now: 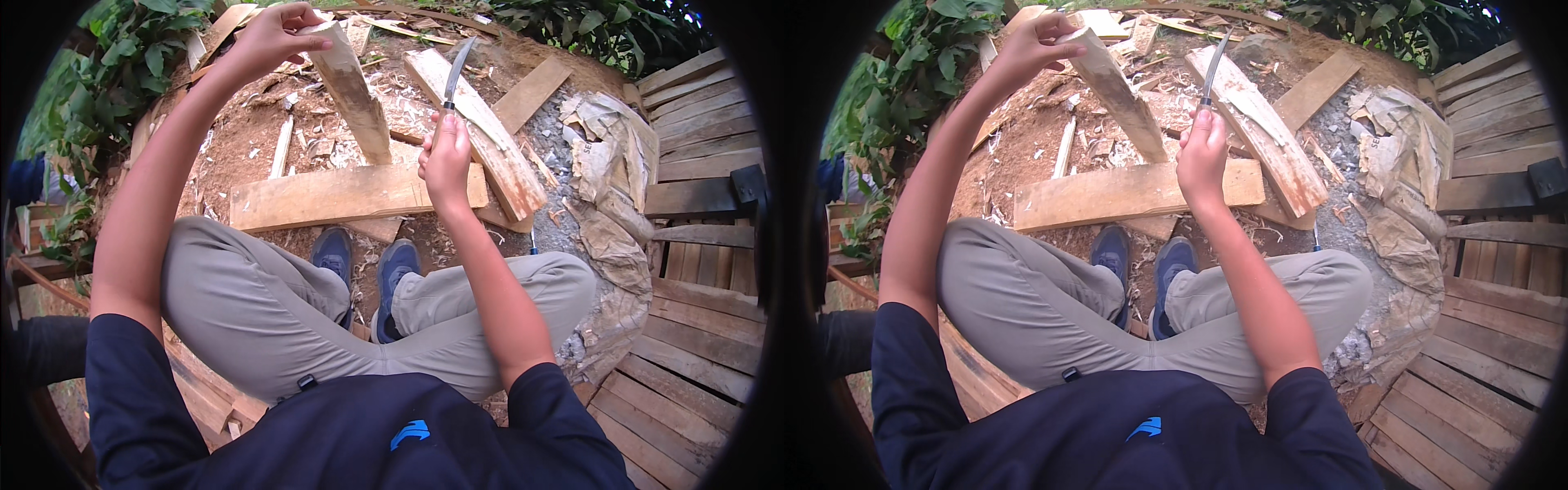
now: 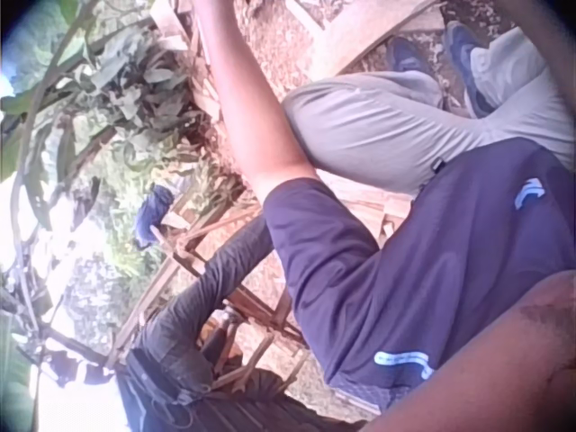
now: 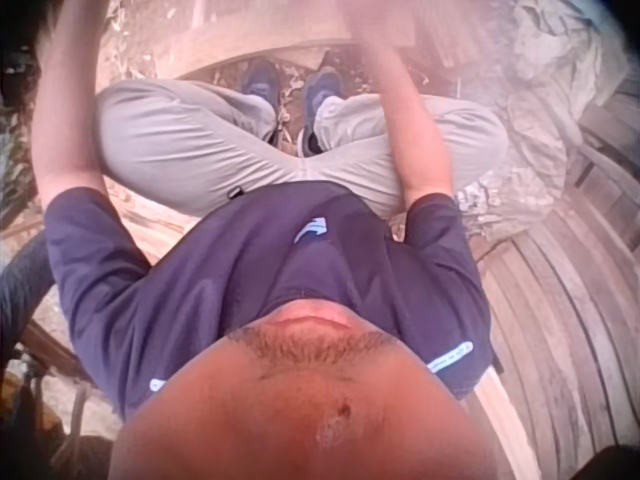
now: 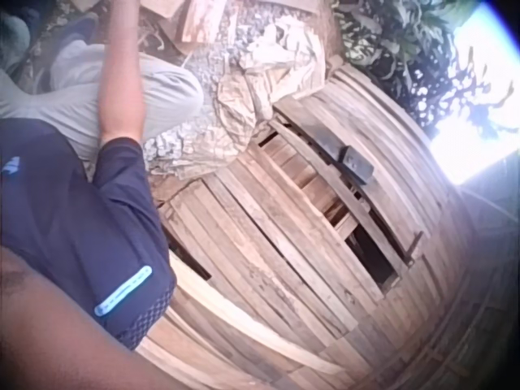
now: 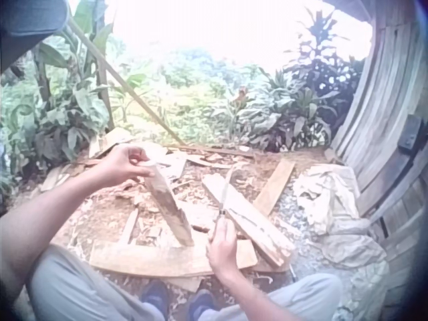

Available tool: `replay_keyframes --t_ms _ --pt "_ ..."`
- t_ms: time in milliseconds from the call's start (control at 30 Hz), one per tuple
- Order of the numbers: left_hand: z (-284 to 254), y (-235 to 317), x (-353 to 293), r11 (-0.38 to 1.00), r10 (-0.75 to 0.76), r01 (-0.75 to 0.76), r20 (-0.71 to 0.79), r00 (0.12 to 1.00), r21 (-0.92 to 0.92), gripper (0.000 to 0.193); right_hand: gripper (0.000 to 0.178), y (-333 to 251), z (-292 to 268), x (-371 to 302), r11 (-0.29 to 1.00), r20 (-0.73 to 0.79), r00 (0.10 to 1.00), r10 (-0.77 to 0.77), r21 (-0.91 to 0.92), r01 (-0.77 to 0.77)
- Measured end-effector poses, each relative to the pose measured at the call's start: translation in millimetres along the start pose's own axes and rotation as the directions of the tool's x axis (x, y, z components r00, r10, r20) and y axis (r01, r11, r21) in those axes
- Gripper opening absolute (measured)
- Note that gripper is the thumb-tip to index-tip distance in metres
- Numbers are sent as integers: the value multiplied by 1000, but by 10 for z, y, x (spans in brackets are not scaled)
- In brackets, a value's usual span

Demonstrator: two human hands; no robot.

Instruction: The person sits cross-legged on the ground and uses a knife to shave thin strips from a piece of wood. They hold the wood with their left hand and carefully carve along its length, occasionally adjusting their grip to work on different sections.

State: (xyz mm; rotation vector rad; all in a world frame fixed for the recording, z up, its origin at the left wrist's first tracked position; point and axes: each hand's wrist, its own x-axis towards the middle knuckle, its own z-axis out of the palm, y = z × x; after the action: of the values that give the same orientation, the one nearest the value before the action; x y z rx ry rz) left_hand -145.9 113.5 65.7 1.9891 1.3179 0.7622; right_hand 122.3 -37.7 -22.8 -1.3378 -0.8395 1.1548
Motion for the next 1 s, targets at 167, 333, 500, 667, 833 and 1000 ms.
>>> replay_keyframes --t_ms 167,333,500,667,833,1000 --pt "57 42 44 999 26 -26 3 1000 29 46 35 405 78 -173 682 217 975 -52 -705 194" --pt "1 -14 -15 999 -15 16 -37 999 44 44 34 170 45 -77 572 225 973 -57 -791 217" --pt "-22 -36 -16 999 -21 21 -20 1000 26 44 28 -107 187 -223 757 111 918 -380 -533 378" --pt "74 73 2 999 0 3 -58 998 44 43 31 230 77 -98 522 273 962 19 -823 224" --pt "6 -18 -27 1000 -9 9 -27 1000 5 40 32 -161 165 -179 797 129 952 -278 -523 303" --pt "45 82 34 999 -31 31 -14 999 -14 38 36 214 95 -87 770 167 966 -196 -584 257"
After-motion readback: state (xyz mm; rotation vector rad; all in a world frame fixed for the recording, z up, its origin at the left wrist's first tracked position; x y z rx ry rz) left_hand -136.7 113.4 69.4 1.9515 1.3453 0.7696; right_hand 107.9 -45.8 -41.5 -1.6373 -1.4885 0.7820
